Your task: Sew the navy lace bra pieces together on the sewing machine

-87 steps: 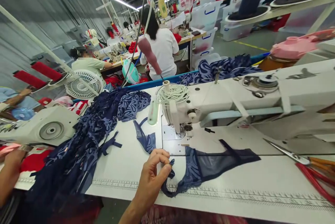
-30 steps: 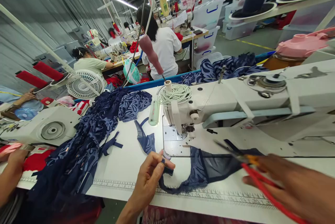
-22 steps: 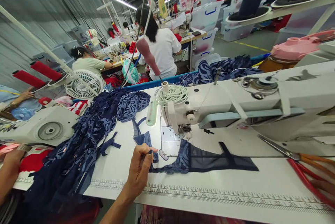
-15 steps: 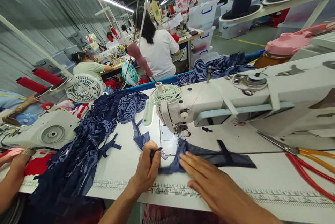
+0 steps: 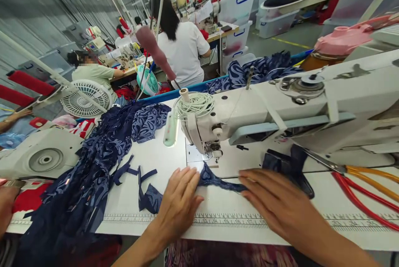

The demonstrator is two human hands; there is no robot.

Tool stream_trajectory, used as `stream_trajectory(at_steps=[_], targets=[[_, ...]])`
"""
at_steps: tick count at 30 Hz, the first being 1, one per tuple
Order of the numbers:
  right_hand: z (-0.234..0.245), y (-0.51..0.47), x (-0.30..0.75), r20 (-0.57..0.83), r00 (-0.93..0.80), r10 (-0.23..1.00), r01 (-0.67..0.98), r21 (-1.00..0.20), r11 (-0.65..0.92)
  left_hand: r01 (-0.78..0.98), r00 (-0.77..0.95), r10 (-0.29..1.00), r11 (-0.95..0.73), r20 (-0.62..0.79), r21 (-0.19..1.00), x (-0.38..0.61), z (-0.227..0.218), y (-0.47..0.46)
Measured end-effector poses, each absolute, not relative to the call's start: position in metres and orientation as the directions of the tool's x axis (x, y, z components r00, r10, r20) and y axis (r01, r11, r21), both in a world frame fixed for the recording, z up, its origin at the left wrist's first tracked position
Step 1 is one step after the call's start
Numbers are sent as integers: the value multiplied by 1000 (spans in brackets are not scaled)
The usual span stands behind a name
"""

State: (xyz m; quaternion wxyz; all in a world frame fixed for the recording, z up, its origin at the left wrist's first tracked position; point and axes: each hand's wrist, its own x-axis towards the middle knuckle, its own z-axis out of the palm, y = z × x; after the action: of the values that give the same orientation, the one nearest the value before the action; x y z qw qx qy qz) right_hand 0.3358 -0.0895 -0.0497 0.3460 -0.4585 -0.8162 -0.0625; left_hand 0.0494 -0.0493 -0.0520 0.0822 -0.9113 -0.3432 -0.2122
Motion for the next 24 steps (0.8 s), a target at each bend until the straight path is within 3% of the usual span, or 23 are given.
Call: stream_trajectory(at_steps=[3, 6, 9, 18, 21, 24], targets=[[-45, -76, 301, 602, -462, 651, 733, -154, 662, 656, 709, 615, -755, 346, 0, 71, -56, -49], [-50, -63, 289, 582, -441, 684, 742, -192, 642, 646, 739, 610, -762, 285, -45, 73, -60, -51], [-57, -51, 287, 558, -461, 690, 733, -198, 650, 649, 740, 613, -759, 277, -55, 68, -62, -52], [-56, -36, 295, 521, -468, 714, 816, -55, 575, 664, 715, 644, -747, 272, 21, 66, -64, -53], [-53, -46, 296, 561, -405, 722, 817, -132, 562, 661, 699, 643, -748, 313, 60, 64, -61, -55], [-54, -60, 289, 542, -462, 701, 721, -231, 654, 655, 677, 639, -749, 365, 97, 61, -61, -56]])
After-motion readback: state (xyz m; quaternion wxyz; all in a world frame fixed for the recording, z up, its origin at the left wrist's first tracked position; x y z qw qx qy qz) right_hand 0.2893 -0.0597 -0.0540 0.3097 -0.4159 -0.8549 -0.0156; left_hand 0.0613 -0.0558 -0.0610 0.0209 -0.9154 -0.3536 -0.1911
